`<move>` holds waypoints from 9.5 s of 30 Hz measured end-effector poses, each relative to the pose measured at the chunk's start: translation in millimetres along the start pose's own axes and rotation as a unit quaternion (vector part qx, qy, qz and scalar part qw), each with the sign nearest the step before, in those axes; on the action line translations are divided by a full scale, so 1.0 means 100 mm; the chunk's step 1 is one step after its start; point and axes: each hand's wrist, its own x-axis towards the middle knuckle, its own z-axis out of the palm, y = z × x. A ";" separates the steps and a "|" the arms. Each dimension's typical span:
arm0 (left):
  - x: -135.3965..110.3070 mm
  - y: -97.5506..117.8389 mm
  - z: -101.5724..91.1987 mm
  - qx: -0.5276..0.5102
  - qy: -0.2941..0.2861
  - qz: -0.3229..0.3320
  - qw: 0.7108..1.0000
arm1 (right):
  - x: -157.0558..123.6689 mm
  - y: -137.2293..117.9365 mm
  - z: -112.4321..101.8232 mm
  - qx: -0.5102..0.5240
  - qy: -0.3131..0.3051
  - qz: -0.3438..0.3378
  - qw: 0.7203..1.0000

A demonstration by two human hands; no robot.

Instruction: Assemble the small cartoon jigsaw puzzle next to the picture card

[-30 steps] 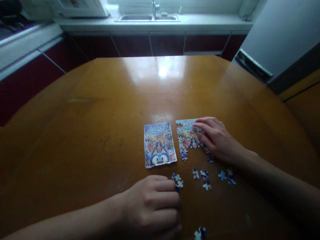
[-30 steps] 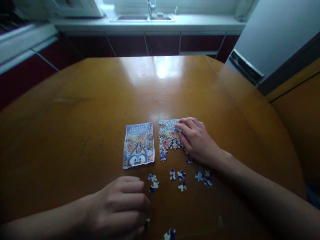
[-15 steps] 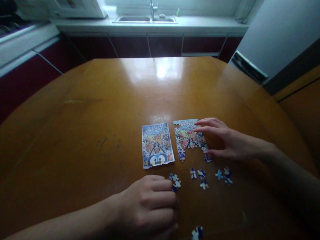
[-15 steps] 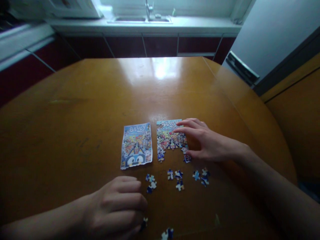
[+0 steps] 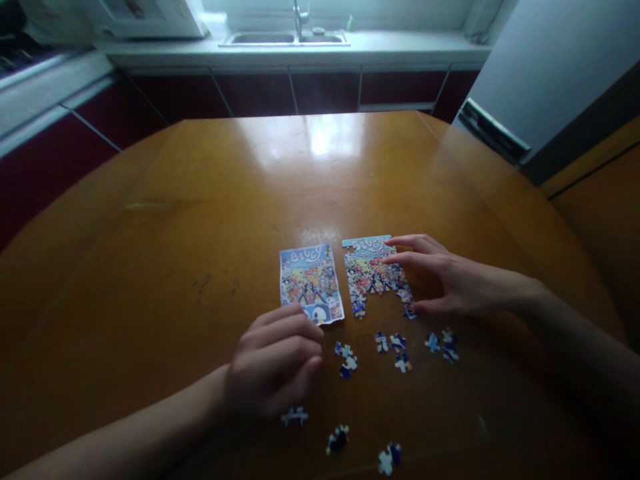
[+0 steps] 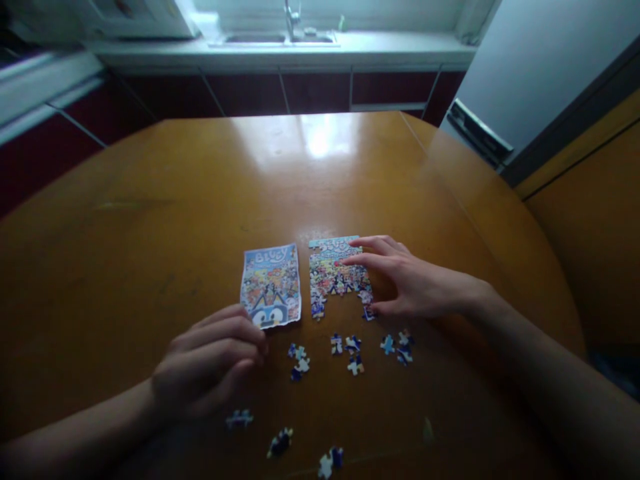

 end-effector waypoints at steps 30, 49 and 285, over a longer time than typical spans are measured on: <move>0.04 -0.28 -0.01 0.068 0.123 -0.101 0.985 | -0.86 -0.51 0.40 -0.042 0.153 0.132 0.978; -0.55 0.23 -0.18 0.099 -0.073 -0.101 0.987 | -0.85 -0.93 0.67 -0.054 0.109 0.038 0.992; 0.02 -0.18 -0.24 0.213 0.146 -0.199 0.945 | -0.08 -0.18 0.26 0.016 0.429 0.115 0.896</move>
